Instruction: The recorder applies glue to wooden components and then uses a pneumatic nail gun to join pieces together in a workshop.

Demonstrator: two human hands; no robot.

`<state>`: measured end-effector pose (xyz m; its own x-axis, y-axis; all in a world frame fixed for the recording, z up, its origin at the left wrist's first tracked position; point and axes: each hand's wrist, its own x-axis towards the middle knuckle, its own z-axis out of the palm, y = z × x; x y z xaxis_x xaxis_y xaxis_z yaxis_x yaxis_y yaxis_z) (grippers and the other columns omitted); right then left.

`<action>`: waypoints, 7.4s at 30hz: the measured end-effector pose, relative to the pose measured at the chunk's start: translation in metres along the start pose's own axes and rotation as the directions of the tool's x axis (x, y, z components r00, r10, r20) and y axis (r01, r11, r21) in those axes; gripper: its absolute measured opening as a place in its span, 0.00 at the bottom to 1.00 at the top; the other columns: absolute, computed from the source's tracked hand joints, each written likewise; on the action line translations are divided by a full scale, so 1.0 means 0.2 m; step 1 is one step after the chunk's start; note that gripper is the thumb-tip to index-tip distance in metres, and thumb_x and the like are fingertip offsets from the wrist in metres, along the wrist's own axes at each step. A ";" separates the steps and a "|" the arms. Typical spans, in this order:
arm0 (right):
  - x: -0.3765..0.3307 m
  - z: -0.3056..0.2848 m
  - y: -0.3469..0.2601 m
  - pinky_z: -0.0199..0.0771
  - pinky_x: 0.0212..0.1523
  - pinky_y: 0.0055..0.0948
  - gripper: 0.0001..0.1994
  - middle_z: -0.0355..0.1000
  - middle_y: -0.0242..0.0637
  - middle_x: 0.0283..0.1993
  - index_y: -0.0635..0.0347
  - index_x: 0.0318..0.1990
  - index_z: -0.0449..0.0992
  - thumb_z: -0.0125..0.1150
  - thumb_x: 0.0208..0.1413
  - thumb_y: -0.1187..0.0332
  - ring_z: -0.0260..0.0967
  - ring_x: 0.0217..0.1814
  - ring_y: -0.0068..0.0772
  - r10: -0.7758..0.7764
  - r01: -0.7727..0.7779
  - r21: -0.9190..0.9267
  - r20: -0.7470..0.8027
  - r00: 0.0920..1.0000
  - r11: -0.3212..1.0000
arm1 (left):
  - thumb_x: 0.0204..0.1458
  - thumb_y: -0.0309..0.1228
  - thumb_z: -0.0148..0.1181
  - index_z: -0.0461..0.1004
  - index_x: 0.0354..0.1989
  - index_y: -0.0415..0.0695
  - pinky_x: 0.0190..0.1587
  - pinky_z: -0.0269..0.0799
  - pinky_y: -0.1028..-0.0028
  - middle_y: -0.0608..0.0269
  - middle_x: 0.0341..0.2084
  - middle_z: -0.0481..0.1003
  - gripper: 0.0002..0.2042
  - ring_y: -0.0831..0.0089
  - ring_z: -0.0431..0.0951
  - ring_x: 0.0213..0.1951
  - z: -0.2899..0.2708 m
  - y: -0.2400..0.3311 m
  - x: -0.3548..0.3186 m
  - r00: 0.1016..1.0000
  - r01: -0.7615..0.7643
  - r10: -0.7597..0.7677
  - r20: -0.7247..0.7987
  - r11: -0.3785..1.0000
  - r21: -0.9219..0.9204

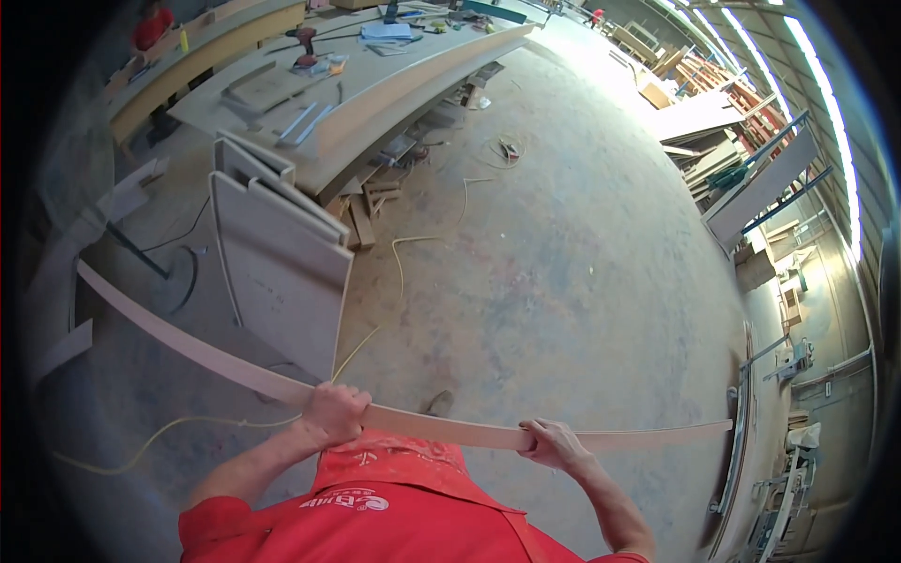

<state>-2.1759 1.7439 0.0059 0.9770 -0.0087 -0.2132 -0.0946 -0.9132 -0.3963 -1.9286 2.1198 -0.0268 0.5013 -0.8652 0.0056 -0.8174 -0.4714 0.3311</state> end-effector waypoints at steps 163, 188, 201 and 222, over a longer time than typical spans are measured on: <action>9.42 -4.18 4.22 0.65 0.64 0.54 0.35 0.68 0.54 0.61 0.54 0.62 0.71 0.78 0.43 0.62 0.64 0.64 0.59 -0.660 0.777 -0.568 0.479 0.580 0.271 | 0.41 0.14 0.57 0.76 0.57 0.45 0.62 0.68 0.58 0.53 0.46 0.77 0.29 0.54 0.73 0.56 -1.30 -2.48 6.55 0.233 0.906 -0.954 -0.190 0.284 -0.315; 9.55 -4.13 4.34 0.65 0.65 0.55 0.39 0.68 0.56 0.62 0.55 0.63 0.70 0.80 0.40 0.66 0.64 0.64 0.60 -0.695 0.778 -0.548 0.428 0.577 0.309 | 0.43 0.15 0.59 0.76 0.58 0.45 0.60 0.69 0.57 0.51 0.49 0.78 0.29 0.52 0.73 0.57 -1.24 -2.53 6.63 0.233 0.903 -0.963 -0.133 0.265 -0.339; 9.49 -4.13 4.25 0.62 0.66 0.55 0.43 0.63 0.60 0.65 0.54 0.67 0.66 0.80 0.40 0.65 0.60 0.67 0.64 -0.588 0.752 -0.541 0.488 0.645 0.375 | 0.43 0.17 0.59 0.75 0.59 0.46 0.60 0.69 0.58 0.52 0.47 0.77 0.29 0.53 0.73 0.56 -1.19 -2.57 6.64 0.258 0.907 -0.961 -0.099 0.276 -0.317; 9.47 -3.98 3.97 0.74 0.53 0.48 0.21 0.76 0.40 0.46 0.56 0.42 0.80 0.76 0.38 0.64 0.71 0.56 0.46 -0.410 0.645 -0.583 0.499 0.764 0.493 | 0.37 0.21 0.65 0.78 0.50 0.36 0.51 0.74 0.60 0.46 0.41 0.79 0.25 0.52 0.80 0.46 -0.99 -2.77 6.56 0.318 0.896 -0.922 -0.219 0.368 -0.250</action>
<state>-0.2493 0.6786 -0.0014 0.6896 0.5706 -0.4461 0.6955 -0.6935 0.1881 -0.7620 1.2799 -0.0159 0.9756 0.1968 -0.0971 0.2188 -0.9059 0.3626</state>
